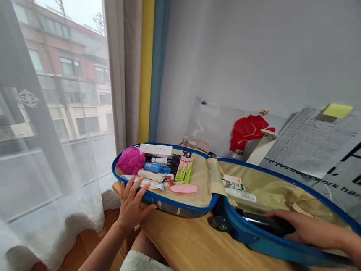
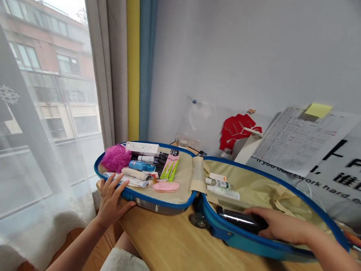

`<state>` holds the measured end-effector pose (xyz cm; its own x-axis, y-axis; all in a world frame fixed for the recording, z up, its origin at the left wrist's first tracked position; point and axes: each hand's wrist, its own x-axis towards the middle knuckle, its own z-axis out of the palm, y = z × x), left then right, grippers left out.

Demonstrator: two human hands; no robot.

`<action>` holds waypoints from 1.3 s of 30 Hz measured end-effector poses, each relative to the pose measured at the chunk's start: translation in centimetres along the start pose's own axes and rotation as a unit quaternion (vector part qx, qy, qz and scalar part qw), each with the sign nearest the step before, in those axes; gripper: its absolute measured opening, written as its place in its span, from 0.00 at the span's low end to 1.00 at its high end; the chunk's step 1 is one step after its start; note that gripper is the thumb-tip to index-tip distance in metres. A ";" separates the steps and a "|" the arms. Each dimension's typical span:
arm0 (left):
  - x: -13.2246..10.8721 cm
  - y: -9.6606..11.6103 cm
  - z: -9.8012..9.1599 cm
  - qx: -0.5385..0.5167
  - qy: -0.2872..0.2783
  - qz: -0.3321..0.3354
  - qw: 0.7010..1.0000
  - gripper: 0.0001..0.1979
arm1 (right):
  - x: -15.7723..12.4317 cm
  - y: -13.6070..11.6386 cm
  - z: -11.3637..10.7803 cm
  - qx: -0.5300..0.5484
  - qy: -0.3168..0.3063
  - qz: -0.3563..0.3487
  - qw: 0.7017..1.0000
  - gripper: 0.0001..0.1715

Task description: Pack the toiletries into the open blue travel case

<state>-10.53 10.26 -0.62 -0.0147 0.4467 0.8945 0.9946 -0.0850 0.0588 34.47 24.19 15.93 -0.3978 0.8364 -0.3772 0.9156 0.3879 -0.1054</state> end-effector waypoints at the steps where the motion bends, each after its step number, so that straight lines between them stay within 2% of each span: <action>1: -0.1 0.0 0.0 0.001 -0.002 -0.001 1.000 0.28 | -0.3 0.5 -0.8 0.009 0.000 -0.002 1.000 0.35; 3: -0.2 0.0 0.1 0.003 -0.007 -0.005 1.000 0.28 | -1.0 1.1 -2.6 0.038 -0.018 -0.019 0.999 0.36; 5: -0.2 -0.1 0.1 0.002 -0.010 -0.005 1.000 0.28 | -1.5 0.4 -4.6 0.072 -0.003 -0.037 0.997 0.38; 7: -0.1 0.0 0.1 0.000 -0.010 -0.006 1.000 0.27 | -1.7 -2.1 -6.3 0.111 0.013 -0.055 0.992 0.40; 10: 0.0 0.1 0.0 -0.003 -0.009 -0.010 1.000 0.26 | -0.7 -8.1 -7.4 0.129 0.051 -0.102 0.985 0.41; 13: 0.1 0.2 -0.1 -0.004 -0.010 -0.012 1.000 0.26 | 1.5 -14.8 -6.6 0.102 0.086 -0.182 0.974 0.36; 16: 0.0 0.2 -0.1 -0.001 -0.010 -0.011 1.000 0.26 | 4.2 -20.1 -5.0 0.087 0.091 -0.244 0.962 0.31; 19: 0.0 0.2 -0.1 0.000 -0.010 -0.009 1.000 0.27 | 6.8 -23.9 -3.3 0.095 0.087 -0.316 0.940 0.33; 22: 0.1 0.2 -0.1 -0.002 -0.009 -0.009 1.000 0.27 | 8.8 -26.6 -1.9 0.102 0.088 -0.348 0.928 0.39; 27: 0.1 0.3 0.1 0.002 -0.010 -0.015 1.000 0.29 | 10.0 -28.9 0.0 0.118 0.100 -0.365 0.918 0.39; 33: 0.4 0.1 -0.5 -0.006 -0.021 0.010 1.000 0.31 | 10.0 -29.2 0.9 0.159 0.112 -0.382 0.903 0.44; 37: 2.5 0.0 -1.4 -0.006 -0.010 -0.013 1.000 0.27 | 9.9 -28.8 1.3 0.181 0.108 -0.405 0.890 0.46; 39: 4.1 -0.2 -1.8 -0.012 -0.028 -0.007 1.000 0.26 | 9.9 -28.7 1.6 0.195 0.108 -0.415 0.882 0.47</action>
<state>-10.98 10.52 3.81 -0.0227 0.4966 0.8677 0.9915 -0.0998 0.0830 4.31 20.70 13.73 -0.9038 0.3973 0.1592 0.2368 0.7741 -0.5871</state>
